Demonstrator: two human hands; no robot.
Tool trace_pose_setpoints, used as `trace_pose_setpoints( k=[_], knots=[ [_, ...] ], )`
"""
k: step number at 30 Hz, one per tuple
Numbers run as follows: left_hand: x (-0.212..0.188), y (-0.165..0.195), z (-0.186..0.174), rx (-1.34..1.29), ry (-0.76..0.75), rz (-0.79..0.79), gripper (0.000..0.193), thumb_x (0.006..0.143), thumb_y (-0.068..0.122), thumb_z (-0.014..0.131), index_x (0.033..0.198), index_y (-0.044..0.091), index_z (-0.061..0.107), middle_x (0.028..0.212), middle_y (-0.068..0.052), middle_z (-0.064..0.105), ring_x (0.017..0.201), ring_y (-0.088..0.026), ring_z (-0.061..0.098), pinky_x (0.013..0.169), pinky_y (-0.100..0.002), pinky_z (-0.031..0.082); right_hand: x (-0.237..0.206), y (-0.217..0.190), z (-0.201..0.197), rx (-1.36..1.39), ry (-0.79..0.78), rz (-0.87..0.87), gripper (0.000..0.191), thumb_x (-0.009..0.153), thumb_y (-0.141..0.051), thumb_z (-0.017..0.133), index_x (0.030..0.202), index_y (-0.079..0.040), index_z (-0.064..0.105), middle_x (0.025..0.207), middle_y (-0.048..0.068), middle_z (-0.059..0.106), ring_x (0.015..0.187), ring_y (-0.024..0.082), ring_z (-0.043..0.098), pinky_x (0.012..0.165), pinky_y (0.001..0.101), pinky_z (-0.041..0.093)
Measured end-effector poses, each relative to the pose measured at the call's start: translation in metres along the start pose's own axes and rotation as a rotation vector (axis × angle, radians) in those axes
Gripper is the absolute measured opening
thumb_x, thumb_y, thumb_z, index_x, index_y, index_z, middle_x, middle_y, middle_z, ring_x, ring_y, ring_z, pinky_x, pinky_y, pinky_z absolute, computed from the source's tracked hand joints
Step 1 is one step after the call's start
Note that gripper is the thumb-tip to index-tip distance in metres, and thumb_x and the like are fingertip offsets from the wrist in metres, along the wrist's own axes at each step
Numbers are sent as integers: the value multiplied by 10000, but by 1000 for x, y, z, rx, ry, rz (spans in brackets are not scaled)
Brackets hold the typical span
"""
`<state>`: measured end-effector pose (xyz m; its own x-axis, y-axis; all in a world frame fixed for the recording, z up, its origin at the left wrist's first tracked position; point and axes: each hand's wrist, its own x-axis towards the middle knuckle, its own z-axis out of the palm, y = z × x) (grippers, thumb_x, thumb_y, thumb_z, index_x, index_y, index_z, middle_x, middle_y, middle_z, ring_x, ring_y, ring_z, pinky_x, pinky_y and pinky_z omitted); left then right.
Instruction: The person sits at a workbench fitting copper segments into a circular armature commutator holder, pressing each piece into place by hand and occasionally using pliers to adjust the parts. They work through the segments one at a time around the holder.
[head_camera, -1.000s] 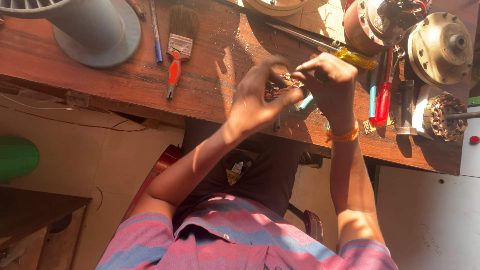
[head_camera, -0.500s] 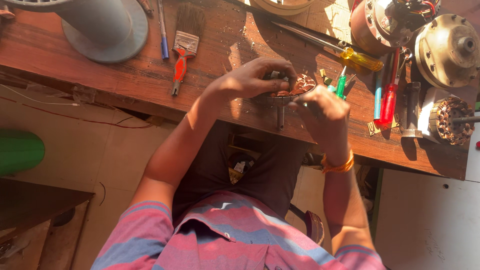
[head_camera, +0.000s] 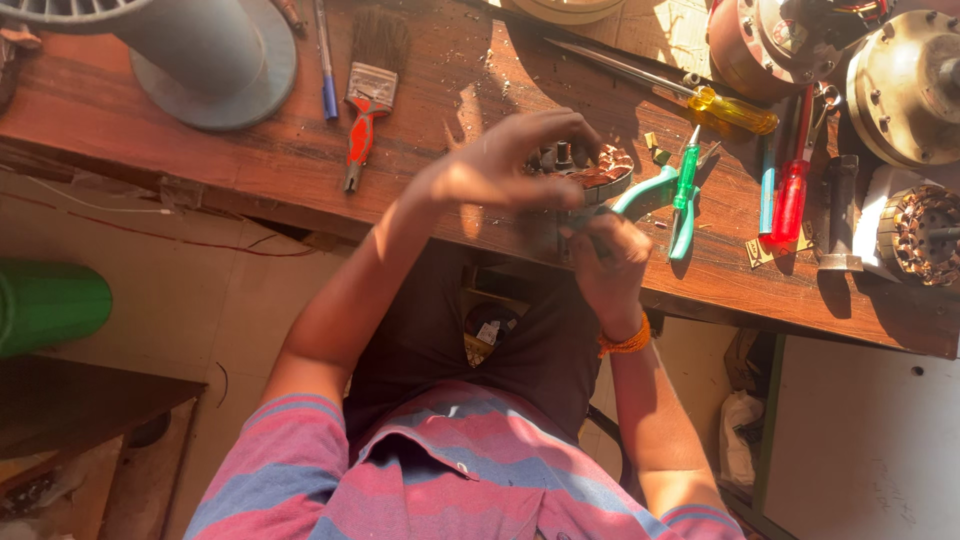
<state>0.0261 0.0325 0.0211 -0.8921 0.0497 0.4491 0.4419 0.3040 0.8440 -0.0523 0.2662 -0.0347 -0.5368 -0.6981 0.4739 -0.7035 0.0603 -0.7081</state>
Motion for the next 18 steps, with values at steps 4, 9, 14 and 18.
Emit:
trace_pose_setpoints(
  k=[4, 9, 14, 18],
  knots=[
    [-12, 21, 46, 544, 341, 59, 541, 797, 354, 856, 1223, 78, 668, 1146, -89, 653, 1055, -311, 611, 900, -421, 517, -14, 9, -5, 19, 30, 106, 150, 907, 110, 680, 950, -33, 694, 854, 70, 698, 769, 144, 681, 693, 276, 524],
    [-18, 11, 65, 667, 494, 96, 485, 813, 279, 889, 1220, 110, 686, 1192, -20, 684, 1028, -246, 615, 915, -393, 534, 5, 10, -37, 206, 113, 165, 214, 885, 147, 743, 1022, -11, 699, 894, 45, 633, 848, 105, 622, 780, 254, 525],
    [-19, -3, 59, 634, 496, 168, 445, 819, 268, 899, 1187, 118, 698, 1126, -11, 692, 989, -240, 624, 883, -388, 531, 35, -16, -68, -92, 19, 34, 204, 901, 120, 792, 1051, -5, 732, 874, 65, 645, 809, 135, 631, 740, 270, 502],
    [-20, -5, 57, 604, 475, 158, 450, 801, 276, 905, 1189, 152, 713, 1094, -5, 690, 973, -234, 628, 860, -388, 533, 54, -39, -70, -87, -39, -65, 166, 948, 76, 801, 1068, -11, 725, 887, 75, 668, 812, 164, 653, 727, 281, 498]
  ],
)
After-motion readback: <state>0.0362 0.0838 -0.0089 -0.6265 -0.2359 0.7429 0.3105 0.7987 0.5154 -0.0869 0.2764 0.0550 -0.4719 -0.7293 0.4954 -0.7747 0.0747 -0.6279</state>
